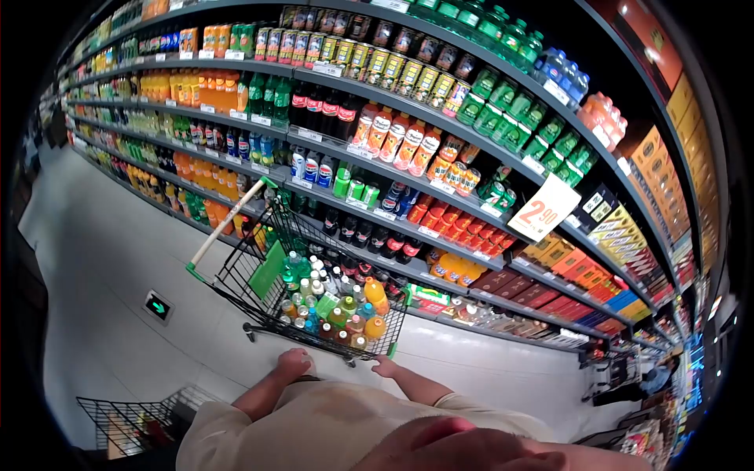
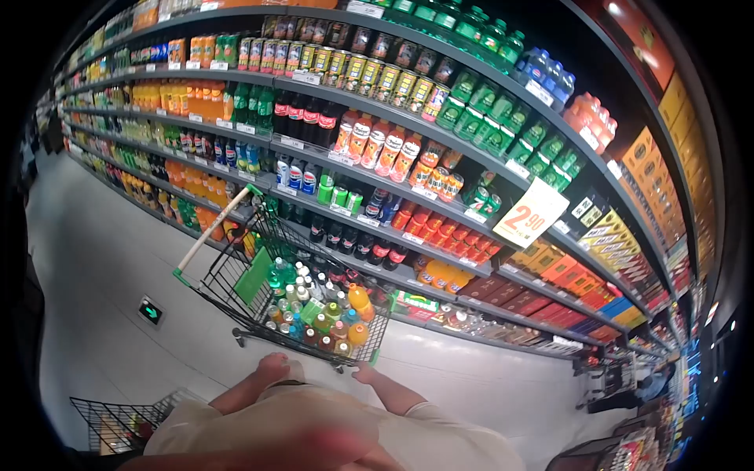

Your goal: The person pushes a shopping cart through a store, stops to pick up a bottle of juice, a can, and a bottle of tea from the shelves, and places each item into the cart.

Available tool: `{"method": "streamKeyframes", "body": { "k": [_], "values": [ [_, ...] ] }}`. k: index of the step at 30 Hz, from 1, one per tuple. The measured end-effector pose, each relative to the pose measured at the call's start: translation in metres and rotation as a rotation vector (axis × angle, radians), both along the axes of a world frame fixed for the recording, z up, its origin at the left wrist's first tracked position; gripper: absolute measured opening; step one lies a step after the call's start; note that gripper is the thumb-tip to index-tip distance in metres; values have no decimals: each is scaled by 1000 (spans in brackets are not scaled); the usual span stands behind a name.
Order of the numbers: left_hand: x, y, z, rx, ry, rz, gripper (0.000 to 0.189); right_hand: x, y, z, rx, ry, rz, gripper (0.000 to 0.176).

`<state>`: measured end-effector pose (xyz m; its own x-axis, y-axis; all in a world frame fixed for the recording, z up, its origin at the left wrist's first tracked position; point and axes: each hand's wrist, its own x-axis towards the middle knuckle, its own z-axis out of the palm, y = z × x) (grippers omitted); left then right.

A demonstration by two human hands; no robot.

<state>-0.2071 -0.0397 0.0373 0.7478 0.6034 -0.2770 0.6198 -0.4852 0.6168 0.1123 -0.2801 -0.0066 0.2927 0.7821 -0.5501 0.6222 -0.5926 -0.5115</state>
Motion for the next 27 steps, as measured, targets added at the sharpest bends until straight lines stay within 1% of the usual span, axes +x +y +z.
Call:
{"method": "streamKeyframes", "body": {
  "k": [1,2,3,4,5,6,7,8,9,12,15,16,17,19,20,23,24,26,27],
  "values": [
    [-21,-5,2,29,-97,32,41,3,-6,-24,41,23,8,66],
    [-37,-6,-4,34,2,45,39,1,-11,-36,117,16,4,66],
    [-57,-12,11,60,29,50,40,-9,-11,-18,142,29,-66,65],
    [-73,-15,15,24,96,92,42,-14,-9,-5,176,63,-70,63],
    [-89,-19,18,-13,159,137,44,-12,-10,-42,208,12,-135,60],
    [-103,-24,23,-30,207,155,45,-12,-8,-46,198,-4,-133,62],
    [-117,-28,30,-47,250,176,46,-16,-6,-55,258,-49,-162,65],
    [-128,-30,35,-62,290,198,47,-16,-7,-63,221,-30,-161,65],
    [-137,-31,39,-71,314,204,48,-21,-6,-44,184,-15,-158,65],
    [-152,-35,48,-107,359,221,48,-30,-10,-44,195,-3,-193,66],
    [-148,-33,56,-98,315,221,48,-42,-9,-40,112,15,-205,85],
    [-147,-29,51,-93,284,213,49,-49,-9,-32,100,-58,-181,72],
    [-144,-24,44,-92,251,202,49,-54,-9,-23,69,-40,-184,75],
    [-135,-15,45,-104,196,178,50,-56,-10,-27,6,-12,-190,83],
    [-132,-9,45,-121,177,166,50,-57,-8,-29,-78,-28,-158,96],
    [-129,10,44,-216,132,156,49,-64,-1,-15,-182,-42,-121,102],
    [-130,17,39,-256,119,157,48,-68,2,-10,-127,-57,-154,93],
    [-143,29,33,-291,76,173,45,-69,5,5,-113,-77,-54,95],
    [-153,36,26,-307,53,183,44,-72,13,20,-105,-89,-1,96]
  ]
}}
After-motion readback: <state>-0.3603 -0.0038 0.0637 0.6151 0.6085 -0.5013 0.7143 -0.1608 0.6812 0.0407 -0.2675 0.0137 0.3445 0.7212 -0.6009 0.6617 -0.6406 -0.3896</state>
